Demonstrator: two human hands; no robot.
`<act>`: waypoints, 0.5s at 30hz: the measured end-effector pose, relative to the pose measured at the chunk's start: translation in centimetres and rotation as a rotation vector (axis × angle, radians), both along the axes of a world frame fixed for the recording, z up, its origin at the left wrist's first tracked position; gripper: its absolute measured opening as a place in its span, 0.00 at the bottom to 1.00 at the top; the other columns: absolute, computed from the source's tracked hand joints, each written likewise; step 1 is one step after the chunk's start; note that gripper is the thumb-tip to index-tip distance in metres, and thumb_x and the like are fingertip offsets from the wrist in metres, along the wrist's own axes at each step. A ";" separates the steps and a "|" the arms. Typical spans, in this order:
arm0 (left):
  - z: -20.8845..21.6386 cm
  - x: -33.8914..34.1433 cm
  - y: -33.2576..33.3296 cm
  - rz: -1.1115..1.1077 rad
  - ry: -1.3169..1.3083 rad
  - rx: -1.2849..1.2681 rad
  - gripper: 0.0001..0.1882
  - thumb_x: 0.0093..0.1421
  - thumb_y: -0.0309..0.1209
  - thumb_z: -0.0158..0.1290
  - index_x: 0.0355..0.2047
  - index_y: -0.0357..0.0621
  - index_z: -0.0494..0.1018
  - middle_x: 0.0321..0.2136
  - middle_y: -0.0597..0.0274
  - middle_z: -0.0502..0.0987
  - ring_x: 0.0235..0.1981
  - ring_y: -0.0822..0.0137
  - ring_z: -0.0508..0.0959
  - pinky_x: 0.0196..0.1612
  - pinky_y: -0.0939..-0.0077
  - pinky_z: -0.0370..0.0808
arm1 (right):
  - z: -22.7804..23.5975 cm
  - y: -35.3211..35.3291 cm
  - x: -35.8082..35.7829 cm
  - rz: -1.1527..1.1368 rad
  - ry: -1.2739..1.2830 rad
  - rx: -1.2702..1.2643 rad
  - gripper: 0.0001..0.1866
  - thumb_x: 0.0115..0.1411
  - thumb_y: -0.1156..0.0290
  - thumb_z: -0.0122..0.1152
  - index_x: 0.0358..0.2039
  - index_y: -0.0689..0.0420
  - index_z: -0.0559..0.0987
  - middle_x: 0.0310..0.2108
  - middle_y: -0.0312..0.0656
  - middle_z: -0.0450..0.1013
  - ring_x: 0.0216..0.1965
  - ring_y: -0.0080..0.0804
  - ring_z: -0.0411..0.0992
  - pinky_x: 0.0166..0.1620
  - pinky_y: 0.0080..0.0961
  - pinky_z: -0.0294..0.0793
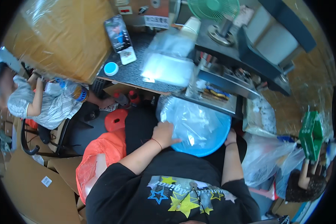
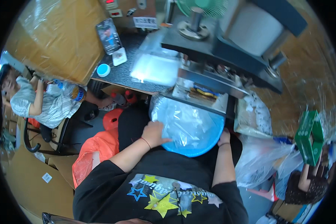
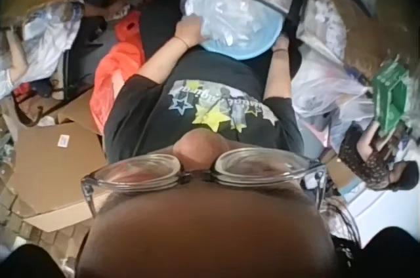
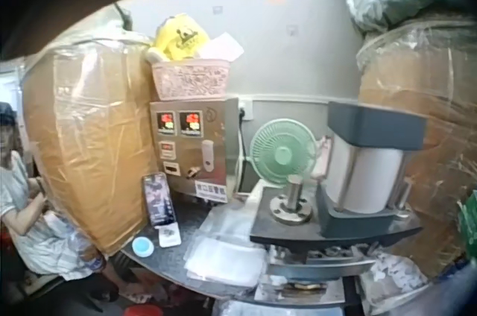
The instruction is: The person is sealing small plastic bags using a desktop heat sealing machine at a factory workstation.
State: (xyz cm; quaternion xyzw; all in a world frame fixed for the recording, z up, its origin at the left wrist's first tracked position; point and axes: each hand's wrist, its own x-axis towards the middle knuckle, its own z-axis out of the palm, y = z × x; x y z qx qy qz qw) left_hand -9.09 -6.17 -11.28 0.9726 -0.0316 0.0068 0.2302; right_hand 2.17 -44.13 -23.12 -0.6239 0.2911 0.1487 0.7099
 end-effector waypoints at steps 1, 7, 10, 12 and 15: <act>0.3 -0.3 -0.2 -0.151 0.152 0.163 0.15 0.61 0.42 0.57 0.29 0.42 0.75 0.34 0.55 0.75 0.45 0.49 0.75 0.42 0.59 0.73 | -0.8 -1.1 -0.6 -0.084 -0.144 0.052 0.14 0.69 0.67 0.49 0.46 0.65 0.75 0.42 0.47 0.77 0.42 0.41 0.77 0.45 0.38 0.78; 0.9 0.9 0.3 -0.042 -0.196 -0.332 0.06 0.57 0.33 0.57 0.28 0.45 0.77 0.38 0.55 0.77 0.46 0.49 0.75 0.48 0.46 0.70 | 9.3 2.0 -3.5 -0.102 -0.241 -0.205 0.10 0.68 0.68 0.57 0.42 0.61 0.71 0.31 0.37 0.72 0.35 0.30 0.72 0.42 0.26 0.73; 2.6 1.7 -4.0 -0.431 -0.436 -0.652 0.08 0.60 0.31 0.55 0.26 0.41 0.73 0.48 0.49 0.74 0.55 0.49 0.71 0.62 0.49 0.60 | 12.8 4.6 -6.5 0.319 -0.381 -0.289 0.08 0.63 0.69 0.61 0.42 0.53 0.75 0.24 0.32 0.70 0.17 0.16 0.62 0.20 0.17 0.60; 5.1 2.1 -7.2 -0.762 -0.403 -0.793 0.09 0.62 0.32 0.55 0.28 0.40 0.72 0.50 0.47 0.73 0.57 0.49 0.70 0.64 0.50 0.59 | 12.3 5.8 -8.0 0.513 -0.662 -0.568 0.06 0.59 0.77 0.61 0.37 0.57 0.76 0.25 0.37 0.73 0.22 0.25 0.69 0.26 0.25 0.68; 3.9 2.6 -9.1 -0.899 0.064 -0.991 0.09 0.62 0.33 0.55 0.31 0.39 0.71 0.46 0.49 0.73 0.52 0.49 0.73 0.58 0.53 0.66 | 16.9 8.2 -10.4 0.528 -0.870 -0.741 0.02 0.59 0.78 0.59 0.33 0.60 0.77 0.25 0.43 0.73 0.25 0.36 0.71 0.30 0.33 0.70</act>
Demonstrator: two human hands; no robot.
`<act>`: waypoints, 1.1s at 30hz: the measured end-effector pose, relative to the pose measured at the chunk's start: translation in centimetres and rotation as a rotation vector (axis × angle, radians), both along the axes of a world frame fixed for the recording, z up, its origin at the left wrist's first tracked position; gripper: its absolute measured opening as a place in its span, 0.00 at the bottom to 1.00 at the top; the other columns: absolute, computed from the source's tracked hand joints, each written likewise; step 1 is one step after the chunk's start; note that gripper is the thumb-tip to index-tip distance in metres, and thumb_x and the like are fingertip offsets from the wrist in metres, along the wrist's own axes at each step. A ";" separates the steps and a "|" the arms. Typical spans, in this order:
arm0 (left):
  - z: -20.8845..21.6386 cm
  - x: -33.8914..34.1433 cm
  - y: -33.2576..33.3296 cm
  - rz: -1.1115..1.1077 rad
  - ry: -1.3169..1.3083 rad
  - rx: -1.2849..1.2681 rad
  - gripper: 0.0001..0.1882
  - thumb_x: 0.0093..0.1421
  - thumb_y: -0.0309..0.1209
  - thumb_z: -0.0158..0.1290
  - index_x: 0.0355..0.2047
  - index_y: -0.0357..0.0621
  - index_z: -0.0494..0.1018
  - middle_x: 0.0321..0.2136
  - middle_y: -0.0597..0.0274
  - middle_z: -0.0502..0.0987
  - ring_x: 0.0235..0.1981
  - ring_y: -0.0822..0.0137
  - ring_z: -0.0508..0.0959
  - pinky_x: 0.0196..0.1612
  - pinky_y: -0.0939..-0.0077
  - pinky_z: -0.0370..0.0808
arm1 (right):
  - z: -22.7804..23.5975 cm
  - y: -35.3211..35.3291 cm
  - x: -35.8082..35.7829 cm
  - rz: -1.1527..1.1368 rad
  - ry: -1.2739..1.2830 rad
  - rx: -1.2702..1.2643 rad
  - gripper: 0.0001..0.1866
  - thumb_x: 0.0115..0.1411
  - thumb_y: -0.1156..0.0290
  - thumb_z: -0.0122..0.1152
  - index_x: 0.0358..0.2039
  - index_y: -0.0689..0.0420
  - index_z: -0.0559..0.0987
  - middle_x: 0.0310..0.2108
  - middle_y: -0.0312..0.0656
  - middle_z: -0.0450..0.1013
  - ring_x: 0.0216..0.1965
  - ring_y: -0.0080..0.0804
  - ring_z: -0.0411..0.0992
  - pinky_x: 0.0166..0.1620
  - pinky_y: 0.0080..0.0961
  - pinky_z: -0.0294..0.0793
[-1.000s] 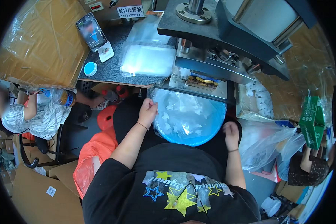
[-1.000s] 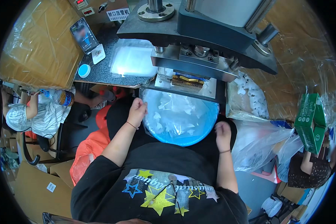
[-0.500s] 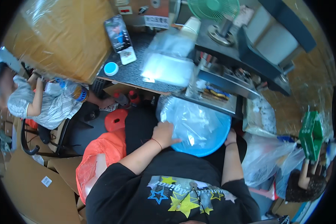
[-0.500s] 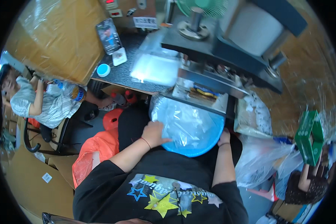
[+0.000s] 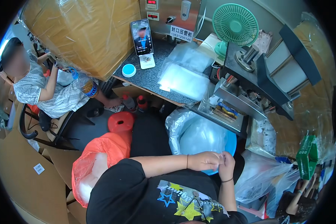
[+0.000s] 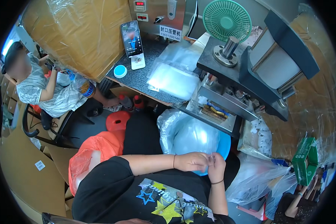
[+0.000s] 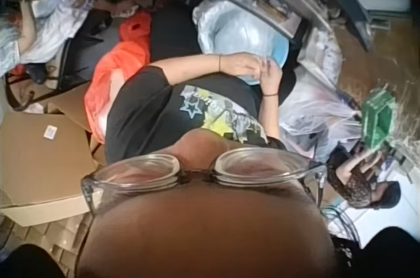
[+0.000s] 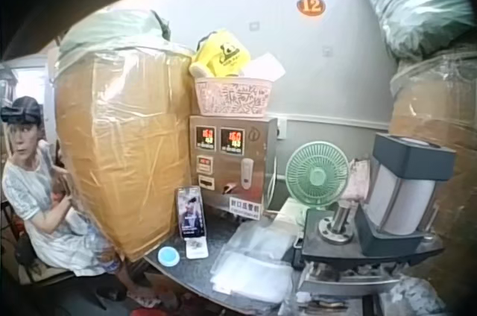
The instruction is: The person is sealing small plastic bags using a desktop heat sealing machine at a factory workstation.
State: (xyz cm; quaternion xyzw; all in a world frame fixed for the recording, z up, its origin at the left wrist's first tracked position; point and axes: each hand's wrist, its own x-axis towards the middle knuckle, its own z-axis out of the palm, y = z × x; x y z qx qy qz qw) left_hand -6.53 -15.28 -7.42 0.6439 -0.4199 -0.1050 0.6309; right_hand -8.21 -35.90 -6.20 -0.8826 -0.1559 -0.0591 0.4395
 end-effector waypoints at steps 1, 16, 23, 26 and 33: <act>-0.6 0.0 -0.4 -0.169 0.403 0.086 0.09 0.63 0.33 0.55 0.33 0.39 0.71 0.43 0.50 0.74 0.48 0.49 0.75 0.54 0.55 0.70 | 1.4 -0.1 -0.4 -0.026 -0.076 -0.100 0.01 0.59 0.79 0.58 0.32 0.61 0.77 0.25 0.47 0.73 0.27 0.42 0.72 0.32 0.36 0.70; -4.3 -1.7 0.0 0.553 -0.055 0.158 0.21 0.62 0.32 0.53 0.51 0.41 0.60 0.33 0.42 0.76 0.38 0.40 0.77 0.41 0.52 0.73 | -0.2 4.2 2.0 -0.023 0.478 0.316 0.03 0.59 0.78 0.56 0.33 0.59 0.77 0.31 0.46 0.73 0.39 0.41 0.75 0.44 0.32 0.74; -6.6 0.7 3.0 0.147 0.884 0.127 0.13 0.66 0.34 0.50 0.46 0.39 0.70 0.30 0.55 0.77 0.30 0.63 0.78 0.34 0.68 0.73 | -1.8 4.9 1.1 0.265 -0.182 -0.175 0.05 0.56 0.76 0.61 0.27 0.60 0.74 0.28 0.45 0.71 0.36 0.50 0.70 0.43 0.41 0.69; -6.9 0.4 3.3 0.050 0.927 0.035 0.09 0.64 0.33 0.53 0.39 0.41 0.77 0.29 0.63 0.77 0.30 0.75 0.75 0.33 0.77 0.72 | -0.1 6.1 -0.1 0.385 -0.397 -0.198 0.07 0.51 0.75 0.65 0.24 0.58 0.73 0.31 0.44 0.73 0.40 0.55 0.70 0.48 0.47 0.66; -5.2 -1.3 2.3 0.354 -0.004 0.476 0.09 0.55 0.26 0.56 0.37 0.48 0.77 0.33 0.47 0.80 0.36 0.46 0.80 0.39 0.54 0.76 | -6.7 3.3 2.6 0.445 0.333 -0.254 0.16 0.50 0.75 0.65 0.42 0.61 0.78 0.41 0.49 0.77 0.45 0.53 0.74 0.52 0.41 0.72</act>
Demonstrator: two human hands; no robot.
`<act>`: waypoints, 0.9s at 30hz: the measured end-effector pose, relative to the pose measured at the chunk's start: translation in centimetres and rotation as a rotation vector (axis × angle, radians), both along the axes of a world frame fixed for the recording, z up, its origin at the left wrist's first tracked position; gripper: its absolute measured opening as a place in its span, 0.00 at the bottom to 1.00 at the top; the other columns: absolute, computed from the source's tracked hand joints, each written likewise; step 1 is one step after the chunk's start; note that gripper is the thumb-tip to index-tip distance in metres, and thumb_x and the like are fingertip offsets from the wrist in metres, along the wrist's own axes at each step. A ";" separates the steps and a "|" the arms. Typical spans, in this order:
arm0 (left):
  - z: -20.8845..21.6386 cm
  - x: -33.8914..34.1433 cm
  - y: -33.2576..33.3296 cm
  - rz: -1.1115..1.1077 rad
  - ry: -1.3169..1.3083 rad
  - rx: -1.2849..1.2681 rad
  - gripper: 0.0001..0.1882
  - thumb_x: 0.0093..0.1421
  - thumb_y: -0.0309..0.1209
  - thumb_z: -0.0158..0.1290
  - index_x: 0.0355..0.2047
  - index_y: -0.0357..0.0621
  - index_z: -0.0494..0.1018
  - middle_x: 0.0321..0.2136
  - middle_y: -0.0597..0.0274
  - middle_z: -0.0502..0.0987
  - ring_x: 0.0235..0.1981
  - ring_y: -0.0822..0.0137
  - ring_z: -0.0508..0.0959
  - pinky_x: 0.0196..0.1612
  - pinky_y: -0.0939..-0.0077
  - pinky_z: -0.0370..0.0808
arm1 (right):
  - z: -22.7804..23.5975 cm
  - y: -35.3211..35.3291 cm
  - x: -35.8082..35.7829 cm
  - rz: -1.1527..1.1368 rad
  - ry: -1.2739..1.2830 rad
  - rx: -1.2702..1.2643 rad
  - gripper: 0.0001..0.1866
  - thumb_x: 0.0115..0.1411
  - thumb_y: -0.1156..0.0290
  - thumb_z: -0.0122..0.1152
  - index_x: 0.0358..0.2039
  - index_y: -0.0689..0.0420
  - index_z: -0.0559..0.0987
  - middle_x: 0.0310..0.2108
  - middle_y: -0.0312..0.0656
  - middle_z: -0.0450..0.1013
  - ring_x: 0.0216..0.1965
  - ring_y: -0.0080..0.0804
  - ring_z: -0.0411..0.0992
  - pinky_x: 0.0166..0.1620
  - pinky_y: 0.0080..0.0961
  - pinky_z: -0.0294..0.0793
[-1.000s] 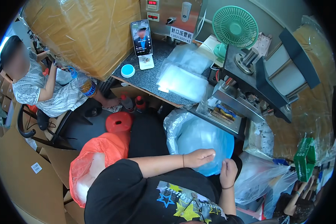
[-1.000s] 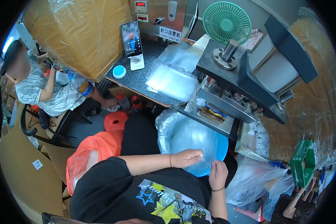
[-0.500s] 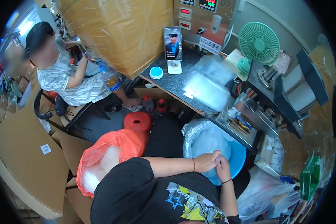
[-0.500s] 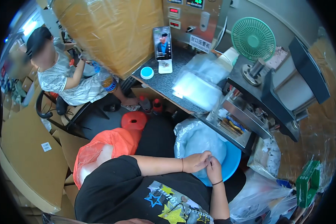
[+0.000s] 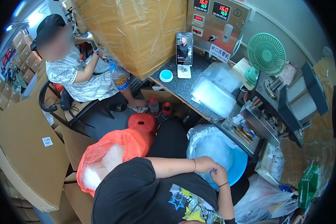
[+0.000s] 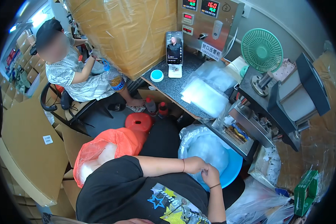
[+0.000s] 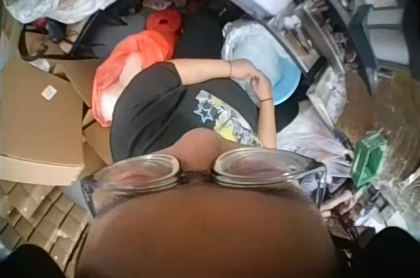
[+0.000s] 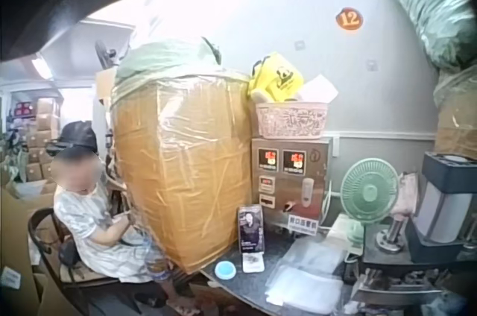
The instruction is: The person is sealing small plastic bags using a desktop heat sealing machine at a factory workstation.
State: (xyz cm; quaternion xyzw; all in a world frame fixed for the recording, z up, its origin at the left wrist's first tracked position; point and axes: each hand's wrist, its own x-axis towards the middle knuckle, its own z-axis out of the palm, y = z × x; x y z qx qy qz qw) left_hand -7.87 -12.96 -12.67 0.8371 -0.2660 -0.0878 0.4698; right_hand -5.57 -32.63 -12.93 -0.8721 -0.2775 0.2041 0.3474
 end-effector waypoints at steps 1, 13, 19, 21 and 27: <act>0.1 -0.2 0.0 -0.011 -0.001 -0.002 0.09 0.55 0.26 0.56 0.37 0.48 0.77 0.33 0.47 0.80 0.36 0.46 0.80 0.39 0.54 0.76 | 0.4 0.0 0.1 0.018 0.171 -0.008 0.17 0.52 0.75 0.63 0.45 0.63 0.77 0.41 0.49 0.78 0.44 0.48 0.76 0.51 0.38 0.73; 0.9 0.0 0.2 0.001 -0.203 0.616 0.11 0.55 0.38 0.59 0.33 0.45 0.77 0.36 0.59 0.76 0.36 0.54 0.77 0.38 0.55 0.74 | -1.9 0.1 0.5 -0.439 0.106 0.284 0.22 0.69 0.58 0.52 0.25 0.62 0.78 0.23 0.42 0.74 0.28 0.36 0.73 0.37 0.38 0.71; -1.2 -0.8 -1.0 -0.028 0.462 -0.665 0.09 0.61 0.34 0.55 0.33 0.41 0.75 0.37 0.62 0.74 0.38 0.68 0.72 0.39 0.70 0.72 | -4.1 -2.2 0.2 -0.498 -0.527 0.112 0.07 0.58 0.72 0.60 0.26 0.62 0.77 0.30 0.50 0.70 0.37 0.52 0.69 0.42 0.45 0.68; -2.2 -0.7 -1.8 -0.009 0.713 -1.003 0.08 0.62 0.32 0.53 0.33 0.40 0.74 0.35 0.63 0.71 0.37 0.71 0.71 0.41 0.74 0.71 | -1.2 -0.2 -1.4 -0.472 -0.563 0.182 0.06 0.56 0.73 0.61 0.26 0.61 0.76 0.31 0.50 0.69 0.38 0.52 0.68 0.43 0.45 0.67; -1.5 0.0 -1.9 -0.064 -0.083 -0.011 0.11 0.58 0.28 0.51 0.40 0.37 0.71 0.32 0.50 0.75 0.35 0.51 0.76 0.42 0.63 0.72 | 2.2 0.5 -3.3 -0.197 -0.720 0.192 0.06 0.55 0.74 0.62 0.28 0.60 0.74 0.34 0.49 0.67 0.40 0.50 0.66 0.44 0.42 0.65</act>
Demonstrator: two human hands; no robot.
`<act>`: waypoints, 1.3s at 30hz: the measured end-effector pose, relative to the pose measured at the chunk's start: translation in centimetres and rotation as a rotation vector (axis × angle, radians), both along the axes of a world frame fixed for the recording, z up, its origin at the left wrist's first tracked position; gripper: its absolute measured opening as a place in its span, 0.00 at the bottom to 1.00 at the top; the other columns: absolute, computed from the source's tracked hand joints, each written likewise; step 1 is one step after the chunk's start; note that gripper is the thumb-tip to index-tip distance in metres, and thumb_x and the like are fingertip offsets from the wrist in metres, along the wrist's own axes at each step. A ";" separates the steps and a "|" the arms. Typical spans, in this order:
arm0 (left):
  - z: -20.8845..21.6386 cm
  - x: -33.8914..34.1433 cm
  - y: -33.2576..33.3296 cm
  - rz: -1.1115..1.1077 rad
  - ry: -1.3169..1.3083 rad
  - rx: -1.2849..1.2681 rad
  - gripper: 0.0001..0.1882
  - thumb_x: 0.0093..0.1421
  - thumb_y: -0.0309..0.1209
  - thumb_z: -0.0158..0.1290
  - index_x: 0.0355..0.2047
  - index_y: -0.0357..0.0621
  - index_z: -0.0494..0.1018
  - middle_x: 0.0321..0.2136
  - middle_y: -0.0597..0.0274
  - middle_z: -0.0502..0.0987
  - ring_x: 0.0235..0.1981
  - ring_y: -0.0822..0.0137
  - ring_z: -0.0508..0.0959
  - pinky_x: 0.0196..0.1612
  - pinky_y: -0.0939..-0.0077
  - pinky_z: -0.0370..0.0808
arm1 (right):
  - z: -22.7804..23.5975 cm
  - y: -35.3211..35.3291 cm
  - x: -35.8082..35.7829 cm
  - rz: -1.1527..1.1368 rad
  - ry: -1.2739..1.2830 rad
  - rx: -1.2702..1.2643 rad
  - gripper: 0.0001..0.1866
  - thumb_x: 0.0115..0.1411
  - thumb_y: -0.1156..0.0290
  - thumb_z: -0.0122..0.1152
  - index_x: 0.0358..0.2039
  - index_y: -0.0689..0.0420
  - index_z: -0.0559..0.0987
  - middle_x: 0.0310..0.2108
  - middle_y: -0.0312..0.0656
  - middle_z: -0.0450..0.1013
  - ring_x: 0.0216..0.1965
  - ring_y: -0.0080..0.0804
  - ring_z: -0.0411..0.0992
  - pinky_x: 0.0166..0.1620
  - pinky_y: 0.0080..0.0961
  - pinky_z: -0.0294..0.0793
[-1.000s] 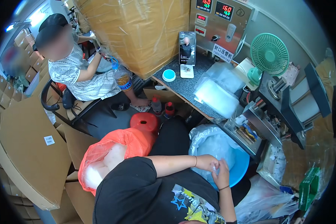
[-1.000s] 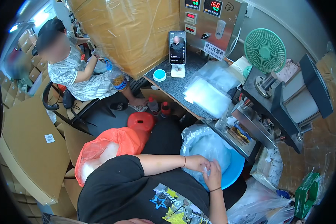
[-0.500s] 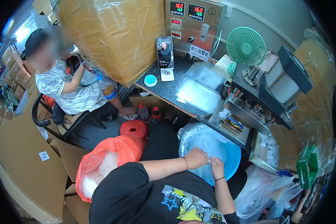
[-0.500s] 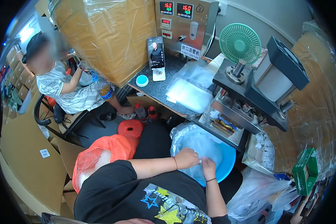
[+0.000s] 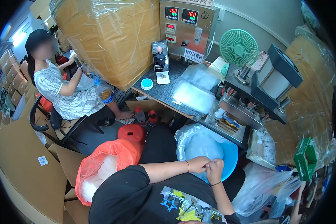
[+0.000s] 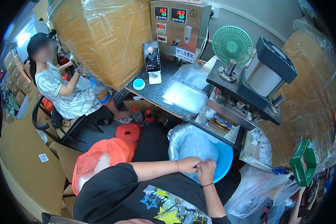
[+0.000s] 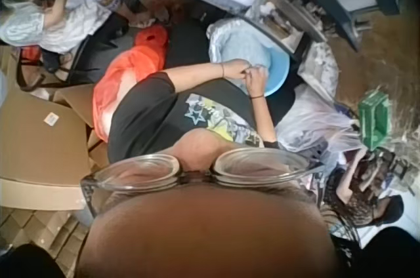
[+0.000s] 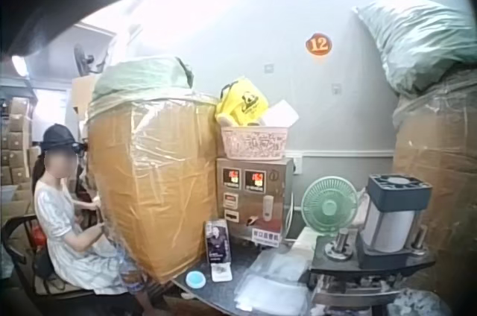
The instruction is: The person is sealing small plastic bags using a desktop heat sealing machine at a factory workstation.
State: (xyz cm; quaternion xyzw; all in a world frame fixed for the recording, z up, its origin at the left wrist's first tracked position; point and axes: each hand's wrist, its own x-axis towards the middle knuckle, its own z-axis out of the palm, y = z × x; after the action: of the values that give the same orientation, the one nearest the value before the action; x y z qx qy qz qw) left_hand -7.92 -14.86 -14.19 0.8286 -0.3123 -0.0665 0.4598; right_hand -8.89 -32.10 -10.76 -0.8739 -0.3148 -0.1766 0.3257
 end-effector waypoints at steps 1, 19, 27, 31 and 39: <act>-0.2 -0.2 0.0 0.023 -0.022 -0.006 0.08 0.61 0.28 0.49 0.39 0.38 0.69 0.32 0.44 0.76 0.38 0.43 0.76 0.42 0.53 0.72 | 0.2 0.2 -0.3 0.059 0.002 -0.023 0.05 0.56 0.74 0.61 0.28 0.59 0.73 0.33 0.48 0.66 0.39 0.48 0.66 0.43 0.41 0.65; -0.9 0.0 1.6 0.093 -0.282 -0.057 0.06 0.51 0.25 0.54 0.31 0.47 0.75 0.29 0.58 0.76 0.31 0.54 0.77 0.33 0.62 0.75 | -8.6 -1.1 1.7 0.154 1.137 0.474 0.17 0.65 0.80 0.51 0.55 0.60 0.72 0.49 0.37 0.72 0.52 0.25 0.67 0.56 0.24 0.66; -0.4 -0.7 2.2 0.253 -0.448 0.122 0.01 0.55 0.29 0.51 0.29 0.49 0.73 0.30 0.59 0.75 0.30 0.54 0.78 0.31 0.58 0.76 | -3.6 -1.3 1.0 0.045 0.950 0.177 0.12 0.65 0.76 0.53 0.48 0.59 0.79 0.34 0.40 0.79 0.36 0.34 0.78 0.42 0.29 0.76; -0.1 -1.5 2.6 0.123 -0.387 0.313 0.03 0.55 0.30 0.52 0.28 0.50 0.76 0.30 0.60 0.76 0.31 0.54 0.80 0.30 0.58 0.77 | -3.6 -0.7 0.3 0.026 0.524 -0.119 0.07 0.62 0.70 0.55 0.32 0.58 0.79 0.30 0.53 0.77 0.33 0.50 0.77 0.37 0.40 0.76; 1.8 -2.4 4.1 0.155 -0.104 0.100 0.09 0.60 0.33 0.55 0.38 0.46 0.76 0.40 0.52 0.78 0.41 0.47 0.79 0.42 0.54 0.76 | -7.9 -1.6 3.6 0.096 0.784 -0.046 0.14 0.61 0.60 0.57 0.40 0.57 0.76 0.34 0.51 0.78 0.38 0.55 0.76 0.40 0.47 0.74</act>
State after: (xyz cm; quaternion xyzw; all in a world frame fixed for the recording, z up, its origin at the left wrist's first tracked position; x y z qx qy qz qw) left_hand -10.34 -10.72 -12.43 0.8747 -0.2670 -0.0029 0.4045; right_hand -5.29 -33.68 -18.61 -0.8665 -0.2109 0.1932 0.4092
